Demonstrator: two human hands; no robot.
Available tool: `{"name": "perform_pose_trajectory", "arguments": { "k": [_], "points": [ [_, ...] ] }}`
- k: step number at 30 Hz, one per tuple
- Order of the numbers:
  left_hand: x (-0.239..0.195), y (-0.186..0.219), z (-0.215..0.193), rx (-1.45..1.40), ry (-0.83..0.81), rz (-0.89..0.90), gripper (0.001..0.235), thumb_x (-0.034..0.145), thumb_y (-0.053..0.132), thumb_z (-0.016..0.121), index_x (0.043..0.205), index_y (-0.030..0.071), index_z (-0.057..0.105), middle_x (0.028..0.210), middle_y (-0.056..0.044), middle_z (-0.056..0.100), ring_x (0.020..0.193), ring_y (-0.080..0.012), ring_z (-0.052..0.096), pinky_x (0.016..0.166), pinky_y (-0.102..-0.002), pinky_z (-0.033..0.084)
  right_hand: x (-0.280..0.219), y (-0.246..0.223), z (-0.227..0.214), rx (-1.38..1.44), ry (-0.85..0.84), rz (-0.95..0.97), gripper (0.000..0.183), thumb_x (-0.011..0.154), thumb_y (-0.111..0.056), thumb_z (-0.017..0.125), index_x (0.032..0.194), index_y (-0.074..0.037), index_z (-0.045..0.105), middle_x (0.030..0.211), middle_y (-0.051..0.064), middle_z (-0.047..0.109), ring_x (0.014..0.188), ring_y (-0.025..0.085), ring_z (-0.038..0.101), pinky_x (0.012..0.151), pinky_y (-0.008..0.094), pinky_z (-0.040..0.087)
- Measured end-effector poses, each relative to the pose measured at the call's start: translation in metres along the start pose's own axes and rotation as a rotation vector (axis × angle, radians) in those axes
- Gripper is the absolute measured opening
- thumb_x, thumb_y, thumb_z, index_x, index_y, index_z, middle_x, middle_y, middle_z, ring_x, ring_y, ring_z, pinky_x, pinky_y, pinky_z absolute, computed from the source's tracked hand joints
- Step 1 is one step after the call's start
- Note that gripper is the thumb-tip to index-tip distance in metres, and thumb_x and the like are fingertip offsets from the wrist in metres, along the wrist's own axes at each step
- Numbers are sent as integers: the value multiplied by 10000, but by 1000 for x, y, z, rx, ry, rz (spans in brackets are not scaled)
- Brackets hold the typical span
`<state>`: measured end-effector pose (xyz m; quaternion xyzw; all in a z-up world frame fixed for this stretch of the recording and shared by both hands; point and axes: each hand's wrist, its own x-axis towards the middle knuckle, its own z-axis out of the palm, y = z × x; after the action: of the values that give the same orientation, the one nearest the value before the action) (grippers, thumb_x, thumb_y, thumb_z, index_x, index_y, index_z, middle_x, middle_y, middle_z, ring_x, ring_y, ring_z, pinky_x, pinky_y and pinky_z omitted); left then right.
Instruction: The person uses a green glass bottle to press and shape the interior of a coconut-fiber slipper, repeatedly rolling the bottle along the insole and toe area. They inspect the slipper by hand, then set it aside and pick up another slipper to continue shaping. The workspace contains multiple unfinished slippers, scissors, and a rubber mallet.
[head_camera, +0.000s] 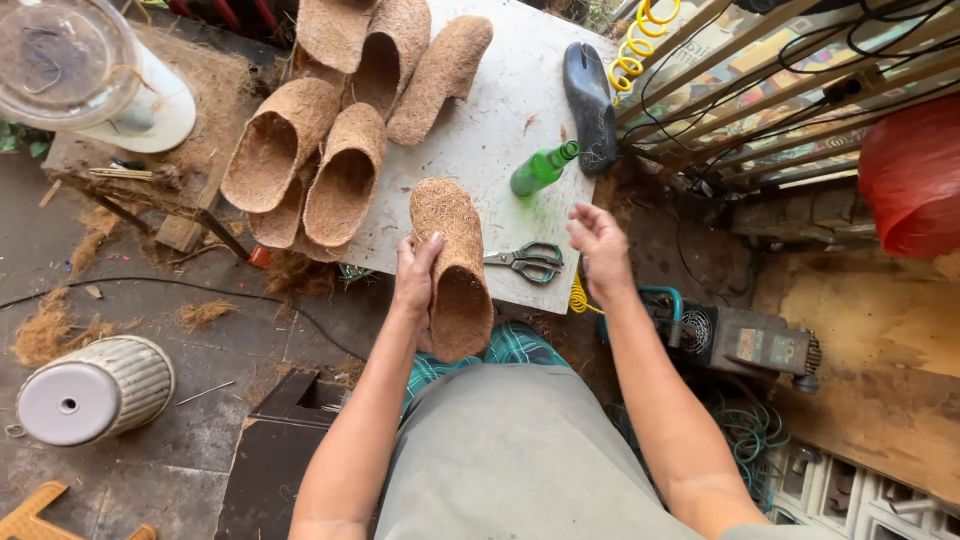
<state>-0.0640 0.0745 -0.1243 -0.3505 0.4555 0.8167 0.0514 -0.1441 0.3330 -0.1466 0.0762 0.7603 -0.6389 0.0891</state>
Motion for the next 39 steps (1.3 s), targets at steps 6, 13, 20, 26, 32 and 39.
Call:
{"name": "perform_pose_trajectory", "arguments": {
  "k": [6, 13, 20, 26, 32, 39],
  "points": [
    [16, 5, 26, 143, 11, -24, 706, 788, 474, 793, 1295, 66, 521, 1300, -266, 530, 1201, -348, 537, 997, -544, 444, 54, 35, -72, -112, 120, 47, 448, 890, -160, 769, 1289, -72, 584, 1116, 19, 666, 942, 63, 662, 765, 164, 562],
    [46, -12, 57, 75, 83, 4, 686, 801, 384, 796, 1331, 49, 515, 1260, -246, 559, 1183, -361, 555, 998, -519, 462, 143, 16, -82, -335, 96, -76, 444, 837, -176, 821, 1248, -135, 660, 1143, 45, 678, 950, 101, 659, 811, 252, 584],
    [43, -30, 72, -31, 149, -2, 662, 849, 367, 745, 1374, 49, 499, 1265, -279, 555, 1196, -413, 560, 994, -566, 472, 240, 96, -103, -480, 15, 185, 915, 805, -348, 891, 1527, -172, 358, 1478, 248, 440, 1290, 417, 524, 1029, 523, 483],
    [32, -68, 60, -328, 310, -2, 485, 876, 251, 709, 1323, 123, 568, 1164, -189, 660, 1080, -294, 638, 917, -446, 542, 247, 111, -86, -371, 16, 190, 863, 835, -272, 877, 1522, -218, 358, 1322, 240, 566, 1204, 378, 598, 958, 466, 561],
    [5, -80, 45, -428, 451, 59, 454, 848, 243, 739, 1273, 147, 613, 1080, -179, 686, 1001, -284, 661, 881, -437, 558, 289, 169, -108, -558, 19, 157, 783, 864, -390, 851, 1487, -266, 392, 1201, 149, 616, 1093, 308, 654, 794, 468, 589],
    [-31, -108, 15, -623, 660, 213, 404, 831, 249, 754, 1203, 146, 632, 1010, -128, 682, 951, -242, 661, 844, -397, 563, 289, 127, -133, -203, -98, 180, 502, 947, -426, 824, 1294, -218, 528, 1098, 135, 603, 951, 324, 646, 696, 529, 604]
  ]
}}
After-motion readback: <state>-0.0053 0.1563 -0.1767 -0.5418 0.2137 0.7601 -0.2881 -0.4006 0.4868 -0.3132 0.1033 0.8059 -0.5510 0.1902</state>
